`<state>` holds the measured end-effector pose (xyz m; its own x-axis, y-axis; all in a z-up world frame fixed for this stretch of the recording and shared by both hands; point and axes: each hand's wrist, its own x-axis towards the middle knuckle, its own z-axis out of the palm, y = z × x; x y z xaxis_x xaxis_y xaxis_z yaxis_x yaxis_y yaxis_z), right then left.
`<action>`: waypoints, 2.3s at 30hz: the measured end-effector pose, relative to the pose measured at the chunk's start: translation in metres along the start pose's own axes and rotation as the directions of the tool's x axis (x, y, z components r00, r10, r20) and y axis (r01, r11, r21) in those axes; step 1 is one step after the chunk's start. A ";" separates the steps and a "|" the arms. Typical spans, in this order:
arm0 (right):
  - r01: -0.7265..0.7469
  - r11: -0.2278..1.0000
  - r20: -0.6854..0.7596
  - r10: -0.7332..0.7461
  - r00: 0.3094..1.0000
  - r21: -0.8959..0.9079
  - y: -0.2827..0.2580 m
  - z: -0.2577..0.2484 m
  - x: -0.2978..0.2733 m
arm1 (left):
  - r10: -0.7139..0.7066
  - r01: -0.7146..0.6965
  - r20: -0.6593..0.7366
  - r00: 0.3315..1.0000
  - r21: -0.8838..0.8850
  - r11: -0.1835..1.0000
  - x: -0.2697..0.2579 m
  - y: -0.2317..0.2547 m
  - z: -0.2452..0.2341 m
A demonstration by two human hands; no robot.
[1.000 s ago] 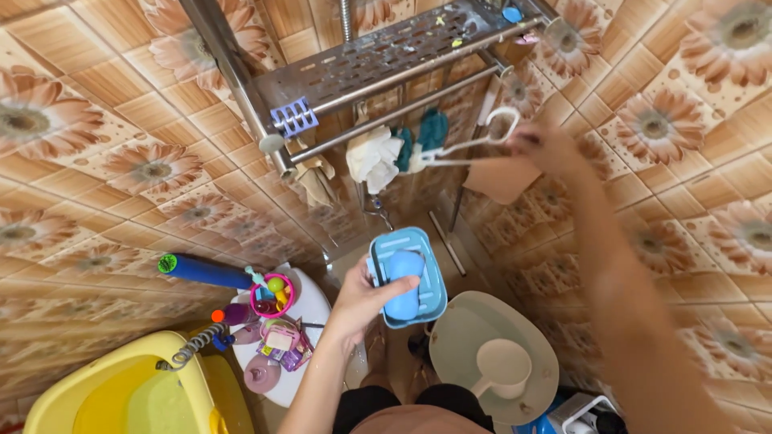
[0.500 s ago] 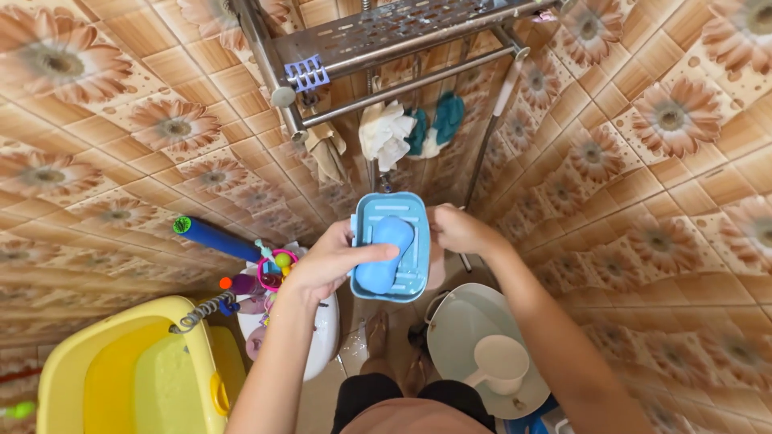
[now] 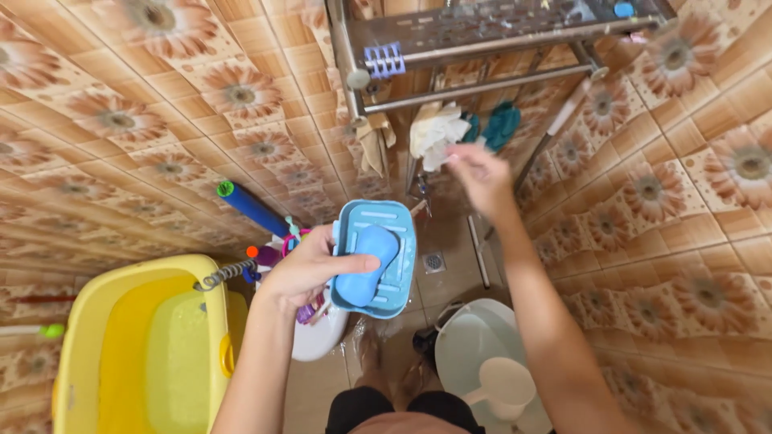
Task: Cleaning a metal bathroom shelf and organizing toiletries.
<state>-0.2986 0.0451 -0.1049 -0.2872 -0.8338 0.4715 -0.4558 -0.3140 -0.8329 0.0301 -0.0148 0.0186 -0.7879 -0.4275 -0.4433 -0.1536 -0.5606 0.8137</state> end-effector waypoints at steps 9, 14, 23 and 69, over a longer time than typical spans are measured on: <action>-0.345 0.938 -0.449 0.318 0.835 0.024 0.155 -0.036 0.079 | 0.031 -0.030 -0.083 0.996 0.019 0.999 -0.022 0.012 -0.042; -0.298 0.948 -0.423 0.316 0.849 0.110 0.144 -0.044 0.084 | 0.069 -0.068 -0.005 0.998 0.047 0.997 -0.026 0.021 -0.064; 0.036 0.661 -0.356 0.357 0.864 0.749 0.106 -0.066 0.069 | 0.055 -0.068 0.120 0.991 0.105 0.992 -0.022 0.015 -0.083; -0.036 0.766 -0.527 0.474 0.705 0.641 0.122 -0.110 0.090 | 0.036 -0.064 0.215 0.976 0.127 0.990 -0.003 0.012 -0.083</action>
<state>-0.4727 -0.0185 -0.1322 -0.8627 -0.4976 0.0903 0.2014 -0.5019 -0.8411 0.0805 -0.0789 -0.0017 -0.9025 -0.2849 -0.3229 -0.1774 -0.4373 0.8817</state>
